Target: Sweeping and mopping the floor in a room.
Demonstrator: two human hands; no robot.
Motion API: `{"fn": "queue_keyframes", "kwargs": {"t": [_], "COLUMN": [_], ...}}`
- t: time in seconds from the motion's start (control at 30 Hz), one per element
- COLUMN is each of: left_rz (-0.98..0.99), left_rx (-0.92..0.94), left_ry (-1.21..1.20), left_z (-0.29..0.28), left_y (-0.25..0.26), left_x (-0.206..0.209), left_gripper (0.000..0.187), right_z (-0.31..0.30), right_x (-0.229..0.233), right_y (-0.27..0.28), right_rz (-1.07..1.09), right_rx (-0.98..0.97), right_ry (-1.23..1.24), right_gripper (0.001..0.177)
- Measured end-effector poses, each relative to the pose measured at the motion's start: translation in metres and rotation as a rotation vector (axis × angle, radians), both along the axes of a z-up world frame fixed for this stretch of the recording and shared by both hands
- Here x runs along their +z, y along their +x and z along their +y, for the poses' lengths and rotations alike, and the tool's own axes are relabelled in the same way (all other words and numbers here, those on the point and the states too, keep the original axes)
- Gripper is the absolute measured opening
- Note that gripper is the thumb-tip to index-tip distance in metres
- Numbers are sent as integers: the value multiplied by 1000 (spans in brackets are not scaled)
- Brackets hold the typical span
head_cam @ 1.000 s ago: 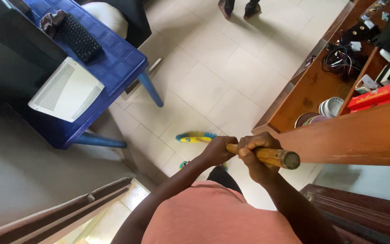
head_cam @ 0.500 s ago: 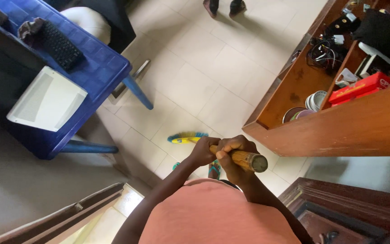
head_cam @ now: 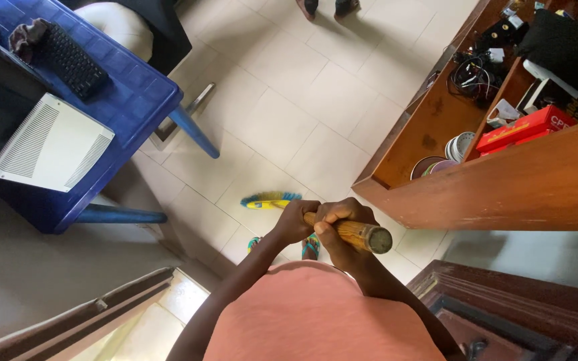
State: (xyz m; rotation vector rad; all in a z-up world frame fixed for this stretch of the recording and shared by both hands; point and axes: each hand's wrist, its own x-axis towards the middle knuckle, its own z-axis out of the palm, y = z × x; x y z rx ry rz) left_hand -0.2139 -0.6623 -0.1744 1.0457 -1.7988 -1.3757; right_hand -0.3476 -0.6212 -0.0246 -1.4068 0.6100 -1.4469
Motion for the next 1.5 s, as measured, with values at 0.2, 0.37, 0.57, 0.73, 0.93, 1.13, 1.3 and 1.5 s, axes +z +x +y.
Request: {"fn": "queue_keyframes", "kwargs": {"t": [0.2,0.37,0.57,0.73,0.93,1.13,1.3,1.5], "left_rz": [-1,-6,28,-10,3,28,30,24], "left_rx": [7,14,15,-5,-41,-75,-88,-96], "left_ry": [-9,79,45,46,59,51,38,44], "left_z": [-3,-6,-9,-12,-14,-13,-10,-6], "left_y": [-6,-8,-7,-7,-8,-1,7,22], "left_x": [1,6,4,5,-1,7,3,-5], "left_gripper": [24,26,28,27,27,29,26,27], "right_z": [-5,-10,-13,-14,-12,-5,-1,5], "right_x": [-2,-7,-3,-5,-9,-9,-10,-10], "right_y": [-6,-8,-5,-6,-4,2,10,24], "right_rz": [-14,-30,-54,-27,-53,-26,-32,4], "right_rx": [2,-23,10,-34,-80,-127,-119,-111], "right_ry": [-14,2,-5,-23,-31,21,8,22], "right_gripper": [18,18,17,17,17,17,17,18]}}
